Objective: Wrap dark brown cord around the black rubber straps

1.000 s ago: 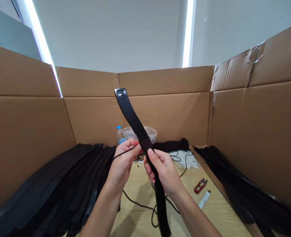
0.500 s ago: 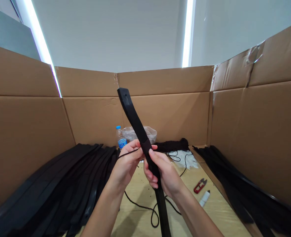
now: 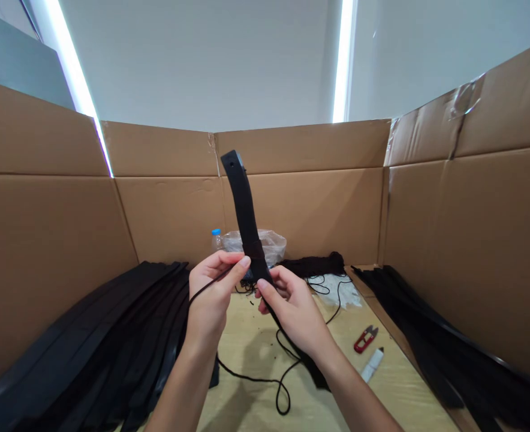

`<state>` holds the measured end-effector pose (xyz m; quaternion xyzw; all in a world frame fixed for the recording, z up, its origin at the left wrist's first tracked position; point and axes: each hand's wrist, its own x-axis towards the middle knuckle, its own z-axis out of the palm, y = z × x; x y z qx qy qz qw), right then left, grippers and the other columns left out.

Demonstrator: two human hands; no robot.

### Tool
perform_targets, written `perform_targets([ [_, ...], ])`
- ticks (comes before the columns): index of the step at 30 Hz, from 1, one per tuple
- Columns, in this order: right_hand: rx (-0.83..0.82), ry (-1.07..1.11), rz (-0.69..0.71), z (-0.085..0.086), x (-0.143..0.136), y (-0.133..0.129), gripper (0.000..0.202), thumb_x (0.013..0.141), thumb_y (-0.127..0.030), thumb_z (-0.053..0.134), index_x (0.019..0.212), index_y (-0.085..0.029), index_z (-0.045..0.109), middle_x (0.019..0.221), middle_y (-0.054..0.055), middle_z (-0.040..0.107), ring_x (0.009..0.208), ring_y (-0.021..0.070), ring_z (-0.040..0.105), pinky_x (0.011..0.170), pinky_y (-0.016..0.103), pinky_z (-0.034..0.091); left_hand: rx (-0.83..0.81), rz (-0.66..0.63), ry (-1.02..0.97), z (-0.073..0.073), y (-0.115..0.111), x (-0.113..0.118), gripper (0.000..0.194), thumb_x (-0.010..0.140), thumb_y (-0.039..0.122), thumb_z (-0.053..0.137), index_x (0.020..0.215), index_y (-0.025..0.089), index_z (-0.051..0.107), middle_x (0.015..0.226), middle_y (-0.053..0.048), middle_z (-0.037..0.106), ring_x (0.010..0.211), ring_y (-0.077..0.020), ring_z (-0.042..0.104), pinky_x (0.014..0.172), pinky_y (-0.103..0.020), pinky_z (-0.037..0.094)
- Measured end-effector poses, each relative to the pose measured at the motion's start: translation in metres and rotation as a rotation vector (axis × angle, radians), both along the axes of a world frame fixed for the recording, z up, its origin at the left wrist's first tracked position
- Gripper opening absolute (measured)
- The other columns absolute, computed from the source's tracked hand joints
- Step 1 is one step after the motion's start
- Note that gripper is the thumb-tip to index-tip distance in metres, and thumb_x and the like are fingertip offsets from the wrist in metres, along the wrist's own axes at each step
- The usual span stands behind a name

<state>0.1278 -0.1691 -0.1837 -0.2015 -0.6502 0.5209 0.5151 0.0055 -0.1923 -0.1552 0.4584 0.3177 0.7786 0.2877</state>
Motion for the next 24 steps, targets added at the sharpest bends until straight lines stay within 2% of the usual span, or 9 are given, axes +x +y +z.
perform_targets([
  [4,0.108,-0.037,-0.211,0.0006,0.0030,-0.0009,0.027,0.087,-0.042,0.056,0.081,-0.016,0.058,0.071,0.000,0.058,0.061,0.0113,0.052,0.060,0.026,0.044,-0.047,-0.071,-0.023,0.0022,-0.0027,0.0017,0.019,0.052,0.021,0.085,0.063,0.015,0.071,0.069,-0.001,0.072,0.065,-0.0102,0.062,0.067,-0.018,0.049],
  [6,0.099,-0.024,-0.238,0.0011,0.0031,-0.0022,0.028,0.087,-0.043,0.056,0.082,-0.016,0.059,0.071,0.001,0.060,0.060,0.0116,0.052,0.058,0.026,0.043,-0.075,-0.099,-0.018,0.0031,-0.0040,0.0020,0.019,0.052,0.021,0.085,0.064,0.015,0.072,0.070,-0.002,0.072,0.067,-0.0112,0.063,0.069,-0.019,0.049],
  [9,0.071,0.026,-0.209,0.0022,0.0024,-0.0033,0.029,0.084,-0.044,0.059,0.078,-0.016,0.059,0.069,0.001,0.060,0.057,0.0111,0.052,0.054,0.024,0.042,-0.092,-0.112,-0.027,0.0036,-0.0043,0.0007,0.020,0.052,0.022,0.085,0.064,0.014,0.072,0.069,-0.003,0.071,0.067,-0.0118,0.062,0.070,-0.020,0.048],
  [13,0.015,0.057,-0.113,0.0050,0.0034,-0.0030,0.034,0.080,-0.048,0.063,0.073,-0.015,0.058,0.064,0.001,0.060,0.050,0.0090,0.051,0.047,0.022,0.042,-0.113,-0.171,-0.052,0.0026,-0.0012,-0.0021,0.022,0.050,0.022,0.086,0.061,0.012,0.070,0.068,-0.003,0.069,0.065,-0.0110,0.059,0.069,-0.021,0.046],
  [18,-0.094,0.098,0.081,0.0064,0.0057,-0.0035,0.042,0.077,-0.055,0.062,0.070,-0.015,0.056,0.054,-0.002,0.057,0.037,0.0053,0.044,0.035,0.017,0.035,-0.138,-0.271,-0.069,0.0012,0.0028,-0.0033,0.024,0.049,0.023,0.087,0.055,0.013,0.067,0.063,-0.001,0.066,0.061,-0.0096,0.057,0.065,-0.020,0.045],
  [24,-0.320,0.150,0.361,0.0039,0.0060,-0.0048,0.041,0.072,-0.053,0.068,0.067,-0.016,0.053,0.046,-0.004,0.054,0.030,0.0032,0.037,0.029,0.014,0.029,-0.135,-0.456,-0.044,0.0029,-0.0004,-0.0045,0.026,0.047,0.026,0.089,0.052,0.014,0.066,0.079,-0.008,0.074,0.079,-0.0188,0.066,0.077,-0.027,0.050],
])
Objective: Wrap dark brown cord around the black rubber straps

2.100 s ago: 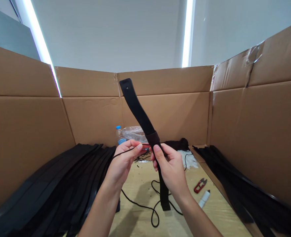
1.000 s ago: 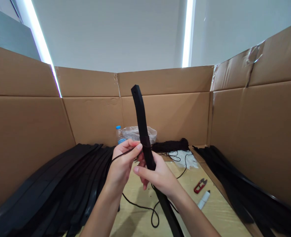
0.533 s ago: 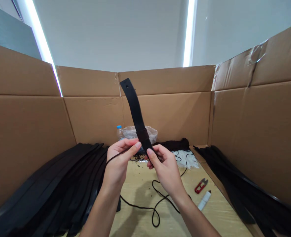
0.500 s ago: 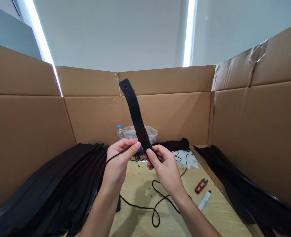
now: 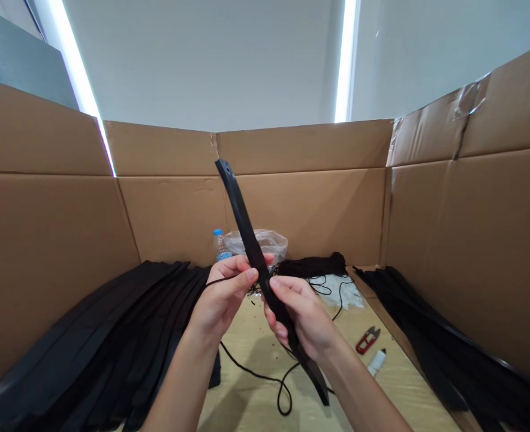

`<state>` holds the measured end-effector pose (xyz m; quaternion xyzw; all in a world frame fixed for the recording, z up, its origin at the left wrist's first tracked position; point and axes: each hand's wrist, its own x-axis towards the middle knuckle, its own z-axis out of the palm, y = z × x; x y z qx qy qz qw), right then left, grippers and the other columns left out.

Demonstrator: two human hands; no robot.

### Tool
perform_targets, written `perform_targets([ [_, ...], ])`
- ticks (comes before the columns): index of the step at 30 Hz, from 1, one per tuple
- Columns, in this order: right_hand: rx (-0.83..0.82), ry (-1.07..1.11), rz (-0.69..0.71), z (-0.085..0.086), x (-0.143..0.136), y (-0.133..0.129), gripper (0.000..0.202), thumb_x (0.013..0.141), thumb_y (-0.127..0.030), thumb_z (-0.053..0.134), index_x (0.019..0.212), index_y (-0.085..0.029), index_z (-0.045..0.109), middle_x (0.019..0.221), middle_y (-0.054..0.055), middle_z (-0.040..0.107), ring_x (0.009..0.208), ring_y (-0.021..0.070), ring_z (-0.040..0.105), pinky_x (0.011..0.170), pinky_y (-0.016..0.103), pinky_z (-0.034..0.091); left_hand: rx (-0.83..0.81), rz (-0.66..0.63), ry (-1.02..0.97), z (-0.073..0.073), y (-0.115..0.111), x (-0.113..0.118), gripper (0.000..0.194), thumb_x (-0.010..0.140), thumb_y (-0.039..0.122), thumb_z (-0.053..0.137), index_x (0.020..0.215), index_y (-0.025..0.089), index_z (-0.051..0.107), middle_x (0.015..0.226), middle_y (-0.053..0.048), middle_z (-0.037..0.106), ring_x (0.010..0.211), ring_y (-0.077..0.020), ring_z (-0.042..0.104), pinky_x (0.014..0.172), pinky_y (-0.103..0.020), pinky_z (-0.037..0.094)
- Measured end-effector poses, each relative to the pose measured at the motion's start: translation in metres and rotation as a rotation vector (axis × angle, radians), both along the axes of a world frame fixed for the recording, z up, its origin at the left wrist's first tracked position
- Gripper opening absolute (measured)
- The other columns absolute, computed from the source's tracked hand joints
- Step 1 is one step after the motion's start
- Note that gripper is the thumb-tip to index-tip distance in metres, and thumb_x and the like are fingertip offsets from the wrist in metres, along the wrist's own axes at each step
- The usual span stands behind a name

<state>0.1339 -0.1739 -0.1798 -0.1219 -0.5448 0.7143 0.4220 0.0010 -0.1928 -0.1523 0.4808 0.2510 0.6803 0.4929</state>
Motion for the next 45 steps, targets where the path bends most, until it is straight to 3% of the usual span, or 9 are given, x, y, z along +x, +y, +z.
perform_targets([
  [5,0.040,-0.010,0.141,0.000,0.000,-0.001,0.040,0.071,-0.053,0.067,0.074,-0.015,0.055,0.050,-0.003,0.055,0.030,0.0044,0.039,0.029,0.016,0.030,0.007,-0.002,0.015,-0.001,-0.004,-0.002,0.028,0.046,0.027,0.089,0.051,0.015,0.065,0.075,-0.007,0.074,0.068,-0.0170,0.065,0.066,-0.025,0.051],
  [8,0.241,-0.087,-0.046,0.000,-0.003,-0.002,0.038,0.072,-0.049,0.069,0.084,-0.016,0.057,0.056,-0.006,0.052,0.037,0.0057,0.043,0.035,0.018,0.036,0.016,0.160,0.044,-0.001,-0.004,-0.002,0.028,0.049,0.025,0.088,0.047,0.015,0.062,0.073,-0.006,0.074,0.071,-0.0168,0.066,0.064,-0.023,0.050],
  [11,0.429,-0.189,-0.339,-0.002,-0.005,-0.002,0.030,0.084,-0.047,0.057,0.081,-0.017,0.057,0.056,-0.006,0.046,0.046,0.0079,0.044,0.043,0.020,0.037,0.042,0.299,0.083,-0.001,-0.002,0.000,0.023,0.054,0.022,0.085,0.049,0.015,0.064,0.069,-0.005,0.073,0.075,-0.0169,0.067,0.069,-0.023,0.050],
  [16,0.495,-0.217,-0.532,-0.001,-0.001,0.002,0.036,0.091,-0.046,0.047,0.071,-0.018,0.055,0.057,-0.003,0.046,0.051,0.0096,0.043,0.049,0.022,0.037,0.061,0.298,0.134,0.000,-0.002,0.002,0.014,0.056,0.021,0.083,0.061,0.015,0.072,0.071,-0.005,0.072,0.067,-0.0147,0.064,0.067,-0.024,0.050],
  [24,0.413,-0.167,-0.426,0.004,0.008,0.006,0.038,0.088,-0.047,0.052,0.067,-0.016,0.056,0.052,-0.004,0.044,0.045,0.0078,0.040,0.044,0.020,0.034,0.033,0.227,0.096,0.002,-0.002,0.000,0.016,0.056,0.022,0.084,0.059,0.013,0.070,0.070,-0.004,0.071,0.070,-0.0129,0.063,0.071,-0.021,0.048],
  [34,0.069,0.097,-0.073,0.004,0.007,0.001,0.028,0.081,-0.042,0.066,0.080,-0.013,0.065,0.060,-0.003,0.055,0.041,0.0030,0.042,0.036,0.013,0.033,0.069,0.049,0.041,0.001,-0.002,0.000,0.015,0.060,0.020,0.082,0.056,0.015,0.068,0.064,-0.002,0.069,0.060,-0.0105,0.061,0.063,-0.020,0.049],
  [40,-0.057,0.164,0.229,-0.003,0.003,0.002,0.031,0.079,-0.043,0.068,0.082,-0.012,0.066,0.053,-0.004,0.053,0.036,0.0030,0.037,0.031,0.013,0.034,0.072,-0.043,0.003,0.003,-0.004,0.001,0.025,0.054,0.024,0.085,0.050,0.014,0.063,0.079,-0.008,0.074,0.051,-0.0090,0.057,0.055,-0.021,0.048],
  [43,-0.005,0.123,0.193,-0.005,-0.001,0.004,0.034,0.080,-0.046,0.066,0.080,-0.012,0.064,0.052,-0.003,0.054,0.035,0.0033,0.038,0.032,0.014,0.036,0.071,0.006,0.014,0.002,-0.003,0.001,0.026,0.053,0.022,0.085,0.050,0.014,0.061,0.072,-0.007,0.073,0.055,-0.0108,0.060,0.057,-0.021,0.049],
  [45,0.096,0.054,0.071,-0.006,-0.003,0.006,0.034,0.080,-0.046,0.066,0.080,-0.012,0.062,0.057,-0.002,0.056,0.036,0.0034,0.041,0.032,0.015,0.036,0.063,0.076,0.043,0.001,-0.003,0.001,0.026,0.054,0.020,0.085,0.050,0.014,0.060,0.069,-0.006,0.072,0.056,-0.0122,0.061,0.055,-0.021,0.049],
])
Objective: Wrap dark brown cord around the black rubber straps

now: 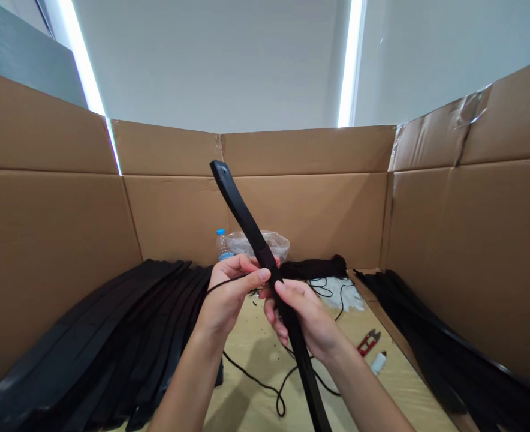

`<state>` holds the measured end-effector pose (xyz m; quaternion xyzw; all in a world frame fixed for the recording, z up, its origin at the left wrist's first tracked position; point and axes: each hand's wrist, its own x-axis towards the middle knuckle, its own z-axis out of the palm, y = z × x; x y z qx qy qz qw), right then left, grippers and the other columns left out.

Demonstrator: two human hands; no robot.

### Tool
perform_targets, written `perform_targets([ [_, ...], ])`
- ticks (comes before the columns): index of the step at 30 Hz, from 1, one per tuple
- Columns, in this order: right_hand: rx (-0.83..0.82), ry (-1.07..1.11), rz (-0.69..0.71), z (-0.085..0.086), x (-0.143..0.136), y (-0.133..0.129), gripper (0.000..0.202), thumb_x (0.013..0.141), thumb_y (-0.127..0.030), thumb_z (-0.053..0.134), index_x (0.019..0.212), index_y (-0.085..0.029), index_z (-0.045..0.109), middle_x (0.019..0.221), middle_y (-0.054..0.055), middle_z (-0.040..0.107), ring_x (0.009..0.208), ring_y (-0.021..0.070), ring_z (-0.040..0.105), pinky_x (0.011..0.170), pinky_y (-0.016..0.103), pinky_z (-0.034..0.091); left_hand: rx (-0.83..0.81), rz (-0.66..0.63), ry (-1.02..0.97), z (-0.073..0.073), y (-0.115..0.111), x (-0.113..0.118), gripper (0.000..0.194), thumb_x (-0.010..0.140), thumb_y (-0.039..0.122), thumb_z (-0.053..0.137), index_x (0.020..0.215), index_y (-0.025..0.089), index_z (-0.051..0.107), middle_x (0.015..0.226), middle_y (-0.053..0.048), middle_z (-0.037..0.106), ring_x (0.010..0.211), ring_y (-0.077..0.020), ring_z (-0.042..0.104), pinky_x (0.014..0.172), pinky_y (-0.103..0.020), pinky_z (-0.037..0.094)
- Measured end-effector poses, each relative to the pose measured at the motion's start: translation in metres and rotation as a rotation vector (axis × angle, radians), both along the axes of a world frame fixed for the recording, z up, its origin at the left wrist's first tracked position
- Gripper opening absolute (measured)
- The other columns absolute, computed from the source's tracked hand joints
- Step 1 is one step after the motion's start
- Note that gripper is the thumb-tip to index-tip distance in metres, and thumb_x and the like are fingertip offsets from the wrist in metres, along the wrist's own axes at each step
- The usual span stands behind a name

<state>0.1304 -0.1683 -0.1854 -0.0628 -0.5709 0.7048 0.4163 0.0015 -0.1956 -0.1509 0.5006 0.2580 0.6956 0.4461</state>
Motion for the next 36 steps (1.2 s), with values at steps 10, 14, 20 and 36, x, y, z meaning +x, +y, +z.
perform_targets([
  [10,0.486,-0.207,-0.767,-0.004,-0.004,0.001,0.022,0.090,-0.037,0.054,0.101,-0.018,0.059,0.095,0.006,0.065,0.084,0.0166,0.060,0.068,0.026,0.047,-0.033,0.160,0.057,-0.002,0.007,-0.001,0.017,0.052,0.016,0.084,0.052,0.014,0.067,0.070,-0.005,0.073,0.064,-0.0146,0.067,0.061,-0.022,0.054],
  [14,0.531,-0.321,-0.837,-0.002,0.001,0.000,0.026,0.095,-0.036,0.042,0.099,-0.017,0.059,0.077,0.003,0.063,0.067,0.0138,0.057,0.061,0.025,0.042,-0.049,0.144,0.071,-0.002,0.009,0.000,0.012,0.054,0.017,0.083,0.058,0.015,0.072,0.077,-0.005,0.075,0.064,-0.0139,0.067,0.061,-0.021,0.055],
  [20,0.475,-0.320,-0.778,0.009,0.009,-0.004,0.042,0.098,-0.039,0.034,0.071,-0.016,0.056,0.056,-0.002,0.051,0.049,0.0096,0.048,0.051,0.022,0.036,-0.044,0.087,0.081,-0.004,0.010,-0.002,0.009,0.059,0.018,0.082,0.059,0.017,0.073,0.082,-0.005,0.076,0.066,-0.0121,0.067,0.064,-0.019,0.053],
  [36,0.099,-0.094,-0.243,0.019,0.022,-0.007,0.040,0.085,-0.051,0.056,0.083,-0.012,0.063,0.058,0.002,0.062,0.040,0.0071,0.049,0.040,0.017,0.034,-0.070,-0.034,-0.014,-0.001,0.006,0.000,0.015,0.053,0.021,0.086,0.057,0.015,0.072,0.071,-0.004,0.074,0.063,-0.0128,0.067,0.067,-0.021,0.054],
])
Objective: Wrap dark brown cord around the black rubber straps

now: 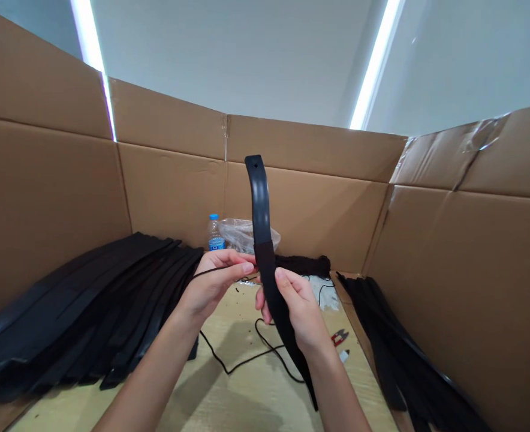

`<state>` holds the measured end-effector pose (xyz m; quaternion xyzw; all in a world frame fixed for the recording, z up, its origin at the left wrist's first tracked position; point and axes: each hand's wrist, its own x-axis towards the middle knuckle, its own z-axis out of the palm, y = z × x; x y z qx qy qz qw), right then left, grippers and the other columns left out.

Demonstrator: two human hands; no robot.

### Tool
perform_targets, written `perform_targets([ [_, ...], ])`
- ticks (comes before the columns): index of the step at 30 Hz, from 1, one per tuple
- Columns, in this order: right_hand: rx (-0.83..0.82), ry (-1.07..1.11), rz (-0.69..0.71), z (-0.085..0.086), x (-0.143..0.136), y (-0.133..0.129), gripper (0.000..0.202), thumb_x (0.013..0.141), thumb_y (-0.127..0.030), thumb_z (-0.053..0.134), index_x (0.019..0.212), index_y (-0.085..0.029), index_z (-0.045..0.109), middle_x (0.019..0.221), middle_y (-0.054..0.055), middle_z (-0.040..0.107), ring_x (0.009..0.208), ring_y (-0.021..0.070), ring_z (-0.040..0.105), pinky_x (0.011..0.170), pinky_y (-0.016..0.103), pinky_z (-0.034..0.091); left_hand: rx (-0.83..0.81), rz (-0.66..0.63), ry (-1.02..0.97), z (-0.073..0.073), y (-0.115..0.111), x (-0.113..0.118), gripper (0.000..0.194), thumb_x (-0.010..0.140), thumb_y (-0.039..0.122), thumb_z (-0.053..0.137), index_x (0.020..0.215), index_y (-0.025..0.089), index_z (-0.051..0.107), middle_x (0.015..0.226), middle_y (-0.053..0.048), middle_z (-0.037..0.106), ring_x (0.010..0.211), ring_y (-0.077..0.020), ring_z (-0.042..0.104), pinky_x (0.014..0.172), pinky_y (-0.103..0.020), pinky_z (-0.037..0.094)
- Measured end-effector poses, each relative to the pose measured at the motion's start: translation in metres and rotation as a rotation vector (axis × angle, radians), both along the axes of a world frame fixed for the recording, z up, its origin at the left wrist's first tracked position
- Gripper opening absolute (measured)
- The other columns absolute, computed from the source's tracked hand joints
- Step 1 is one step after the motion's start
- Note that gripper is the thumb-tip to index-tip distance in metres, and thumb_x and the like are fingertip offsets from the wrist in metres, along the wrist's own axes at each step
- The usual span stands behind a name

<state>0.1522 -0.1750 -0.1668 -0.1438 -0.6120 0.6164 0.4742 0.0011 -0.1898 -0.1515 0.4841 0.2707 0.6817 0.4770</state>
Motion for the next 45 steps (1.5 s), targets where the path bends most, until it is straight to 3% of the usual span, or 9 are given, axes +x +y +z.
perform_targets([
  [4,-0.167,0.067,0.138,-0.001,-0.003,-0.004,0.041,0.078,-0.053,0.064,0.076,-0.012,0.061,0.051,0.001,0.061,0.034,0.0065,0.046,0.035,0.017,0.031,0.020,-0.062,0.000,-0.001,-0.001,0.005,0.020,0.053,0.024,0.086,0.054,0.014,0.069,0.065,-0.005,0.071,0.055,-0.0113,0.061,0.058,-0.022,0.050],
  [10,-0.305,0.075,0.335,-0.007,-0.008,-0.001,0.041,0.077,-0.054,0.065,0.075,-0.014,0.058,0.046,-0.002,0.058,0.029,0.0057,0.041,0.031,0.017,0.029,0.037,-0.049,-0.008,0.001,-0.004,0.009,0.024,0.054,0.028,0.085,0.052,0.015,0.066,0.072,-0.008,0.073,0.062,-0.0141,0.064,0.066,-0.025,0.052],
  [13,-0.219,0.004,0.239,-0.009,-0.012,0.001,0.047,0.079,-0.060,0.059,0.079,-0.013,0.059,0.054,0.001,0.061,0.031,0.0066,0.046,0.032,0.017,0.031,0.027,0.088,0.017,0.000,-0.004,0.007,0.023,0.052,0.025,0.086,0.052,0.014,0.066,0.071,-0.007,0.072,0.062,-0.0147,0.065,0.062,-0.024,0.051],
  [17,-0.025,-0.071,-0.052,-0.009,-0.020,-0.002,0.046,0.075,-0.056,0.066,0.097,-0.016,0.056,0.071,-0.002,0.059,0.040,0.0048,0.047,0.037,0.017,0.037,0.030,0.312,0.055,-0.001,-0.005,0.007,0.019,0.050,0.018,0.085,0.051,0.015,0.066,0.072,-0.004,0.070,0.057,-0.0125,0.063,0.055,-0.022,0.051],
  [23,0.178,-0.107,-0.336,-0.009,-0.020,-0.002,0.039,0.087,-0.053,0.052,0.079,-0.016,0.060,0.062,-0.002,0.049,0.054,0.0095,0.046,0.047,0.019,0.042,0.058,0.322,0.073,-0.001,-0.008,0.008,0.013,0.054,0.017,0.083,0.056,0.016,0.071,0.077,-0.005,0.073,0.066,-0.0157,0.067,0.061,-0.023,0.055],
  [27,0.113,-0.079,-0.286,-0.008,-0.015,-0.001,0.045,0.084,-0.057,0.054,0.069,-0.015,0.056,0.055,-0.002,0.048,0.046,0.0081,0.042,0.042,0.019,0.037,0.041,0.274,0.056,-0.001,-0.007,0.005,0.011,0.054,0.016,0.083,0.058,0.016,0.073,0.076,-0.006,0.074,0.065,-0.0145,0.067,0.062,-0.022,0.054],
  [33,-0.130,0.026,-0.048,-0.009,-0.015,-0.003,0.045,0.075,-0.059,0.065,0.072,-0.015,0.060,0.054,-0.003,0.048,0.040,0.0054,0.037,0.035,0.017,0.033,0.032,0.130,0.028,0.002,-0.005,0.004,0.014,0.052,0.020,0.085,0.054,0.015,0.071,0.063,-0.003,0.069,0.054,-0.0116,0.061,0.055,-0.021,0.050],
  [40,-0.094,0.073,-0.140,-0.008,-0.018,-0.006,0.045,0.073,-0.058,0.067,0.076,-0.013,0.066,0.056,-0.002,0.052,0.041,0.0051,0.040,0.036,0.016,0.034,0.014,0.145,0.006,0.001,-0.003,0.002,0.017,0.048,0.021,0.087,0.055,0.015,0.072,0.071,-0.006,0.072,0.058,-0.0127,0.062,0.059,-0.023,0.051],
  [45,-0.177,0.126,-0.068,-0.007,-0.018,-0.007,0.043,0.072,-0.055,0.070,0.073,-0.013,0.064,0.059,-0.001,0.055,0.041,0.0040,0.041,0.035,0.015,0.034,0.019,0.070,0.003,0.001,-0.004,0.004,0.019,0.051,0.024,0.087,0.054,0.015,0.070,0.070,-0.004,0.071,0.057,-0.0114,0.062,0.057,-0.022,0.049],
])
